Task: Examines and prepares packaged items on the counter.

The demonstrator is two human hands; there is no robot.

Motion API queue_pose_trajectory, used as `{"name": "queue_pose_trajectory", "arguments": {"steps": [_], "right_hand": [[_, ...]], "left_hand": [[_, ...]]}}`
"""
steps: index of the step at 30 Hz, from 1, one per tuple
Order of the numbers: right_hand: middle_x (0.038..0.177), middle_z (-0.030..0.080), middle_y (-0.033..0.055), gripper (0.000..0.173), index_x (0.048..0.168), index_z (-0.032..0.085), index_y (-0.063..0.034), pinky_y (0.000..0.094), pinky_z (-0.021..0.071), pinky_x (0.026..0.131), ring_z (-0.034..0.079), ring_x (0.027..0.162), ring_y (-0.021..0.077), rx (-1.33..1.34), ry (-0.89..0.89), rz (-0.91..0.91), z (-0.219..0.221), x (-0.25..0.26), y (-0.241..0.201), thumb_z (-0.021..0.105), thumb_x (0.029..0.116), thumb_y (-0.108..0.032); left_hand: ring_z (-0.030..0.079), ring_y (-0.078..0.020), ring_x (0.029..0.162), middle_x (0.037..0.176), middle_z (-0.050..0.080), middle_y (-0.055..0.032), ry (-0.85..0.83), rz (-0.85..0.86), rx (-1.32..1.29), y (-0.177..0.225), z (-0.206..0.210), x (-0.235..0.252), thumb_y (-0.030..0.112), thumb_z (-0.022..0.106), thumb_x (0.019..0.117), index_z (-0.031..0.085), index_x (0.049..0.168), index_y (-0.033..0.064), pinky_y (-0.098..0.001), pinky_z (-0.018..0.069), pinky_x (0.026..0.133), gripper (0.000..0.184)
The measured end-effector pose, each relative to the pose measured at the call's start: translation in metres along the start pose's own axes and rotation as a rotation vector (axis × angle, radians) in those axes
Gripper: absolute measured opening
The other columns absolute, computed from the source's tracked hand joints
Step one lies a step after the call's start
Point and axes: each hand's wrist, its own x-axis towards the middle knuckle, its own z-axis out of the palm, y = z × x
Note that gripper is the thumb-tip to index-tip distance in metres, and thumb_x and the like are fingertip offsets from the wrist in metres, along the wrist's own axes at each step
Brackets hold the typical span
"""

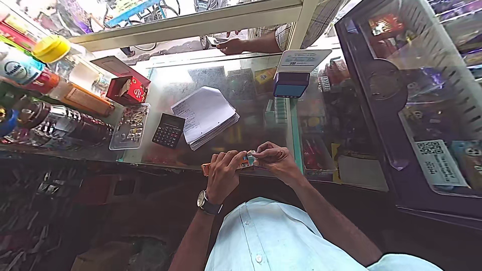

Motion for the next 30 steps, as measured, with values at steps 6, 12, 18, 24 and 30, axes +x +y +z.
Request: {"name": "queue_pose_trajectory", "arguments": {"steps": [6,12,18,24,30], "right_hand": [[0.112,0.069,0.0042,0.037,0.121,0.073,-0.0073,0.0209,0.0596,0.072,0.068,0.085,0.0071,-0.209,-0.008,0.114,0.005,0.000,-0.002,0.080,0.0880,-0.022],[0.113,0.073,0.0030,0.020,0.107,0.080,-0.0091,0.0170,0.0587,0.081,0.069,0.097,0.0030,-0.259,-0.017,0.053,0.007,-0.001,-0.006,0.077,0.0915,-0.022],[0.113,0.072,0.0042,0.016,0.106,0.078,-0.0045,0.0190,0.0592,0.082,0.069,0.095,0.0040,-0.145,-0.040,0.120,0.010,0.003,-0.015,0.071,0.0957,-0.015],[0.106,0.073,0.0048,0.012,0.100,0.079,-0.0034,0.0210,0.0597,0.078,0.070,0.090,0.0069,-0.035,-0.051,0.170,0.013,0.009,-0.011,0.076,0.0905,-0.009],[0.103,0.073,0.0036,0.008,0.095,0.079,-0.0047,0.0198,0.0579,0.075,0.068,0.087,0.0054,-0.056,-0.039,0.201,0.017,0.010,-0.009,0.077,0.0889,-0.010]], "left_hand": [[0.068,-0.0237,0.095,0.117,0.072,-0.0051,0.029,-0.008,0.060,0.000,0.000,-0.003,0.013,0.068,0.0894,0.071,0.126,0.0202,-0.0431,0.0510,0.082,0.038],[0.067,-0.0235,0.096,0.117,0.072,-0.0051,0.066,-0.009,0.088,0.000,0.003,-0.005,0.012,0.066,0.0901,0.072,0.125,0.0200,-0.0432,0.0506,0.083,0.036],[0.067,-0.0234,0.096,0.116,0.072,-0.0048,0.096,-0.003,0.089,0.000,0.000,-0.003,0.010,0.067,0.0883,0.072,0.124,0.0191,-0.0426,0.0504,0.083,0.037],[0.067,-0.0231,0.096,0.115,0.072,-0.0045,0.097,-0.006,0.085,0.002,0.003,-0.005,0.008,0.066,0.0879,0.073,0.123,0.0196,-0.0427,0.0507,0.083,0.038],[0.067,-0.0234,0.095,0.114,0.072,-0.0050,0.088,-0.008,0.107,0.002,0.004,-0.006,0.007,0.065,0.0879,0.073,0.123,0.0203,-0.0428,0.0506,0.083,0.038]]}}
